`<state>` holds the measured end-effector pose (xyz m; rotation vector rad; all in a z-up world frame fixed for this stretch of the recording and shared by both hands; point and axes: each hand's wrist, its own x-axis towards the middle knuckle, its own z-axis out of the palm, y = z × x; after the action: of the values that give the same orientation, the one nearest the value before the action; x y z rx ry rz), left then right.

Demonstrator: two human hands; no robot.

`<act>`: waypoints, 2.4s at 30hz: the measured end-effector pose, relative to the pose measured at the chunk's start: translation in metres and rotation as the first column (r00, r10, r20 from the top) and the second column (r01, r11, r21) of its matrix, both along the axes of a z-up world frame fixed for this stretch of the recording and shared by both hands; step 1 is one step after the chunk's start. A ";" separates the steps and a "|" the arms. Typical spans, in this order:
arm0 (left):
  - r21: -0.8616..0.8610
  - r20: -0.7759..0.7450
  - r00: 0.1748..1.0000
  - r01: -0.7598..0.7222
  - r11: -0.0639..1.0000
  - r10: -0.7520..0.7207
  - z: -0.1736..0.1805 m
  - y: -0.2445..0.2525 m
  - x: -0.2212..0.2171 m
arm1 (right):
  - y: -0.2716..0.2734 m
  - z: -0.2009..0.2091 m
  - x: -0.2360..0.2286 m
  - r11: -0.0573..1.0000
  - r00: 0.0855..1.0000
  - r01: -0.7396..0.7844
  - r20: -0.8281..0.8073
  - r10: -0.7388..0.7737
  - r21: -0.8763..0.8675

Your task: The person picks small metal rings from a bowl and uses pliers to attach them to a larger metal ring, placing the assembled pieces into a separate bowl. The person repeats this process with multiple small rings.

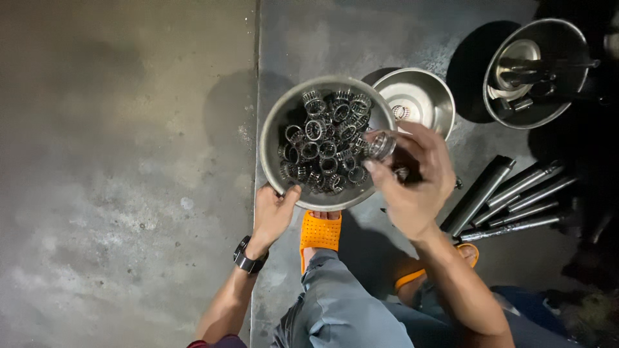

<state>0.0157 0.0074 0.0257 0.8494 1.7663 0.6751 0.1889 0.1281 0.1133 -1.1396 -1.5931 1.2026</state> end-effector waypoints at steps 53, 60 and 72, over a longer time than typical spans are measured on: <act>0.058 0.160 0.979 -0.134 0.989 0.123 -0.017 -0.014 -0.002 | 0.011 -0.012 0.012 0.899 0.840 0.414 -0.322 -0.437 -0.142; 0.050 0.212 0.968 -0.150 0.987 0.136 -0.017 -0.002 -0.009 | -0.013 -0.076 0.013 0.899 0.798 0.412 -0.420 -0.433 -0.145; 0.011 0.078 0.996 0.050 0.999 -0.051 -0.027 -0.003 -0.031 | 0.024 -0.041 0.046 0.989 0.760 0.010 -0.642 -0.106 -0.151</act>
<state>-0.0151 0.0049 -0.0015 0.8593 1.6677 0.6746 0.2352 0.1517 0.0723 -0.7147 -0.9410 1.4787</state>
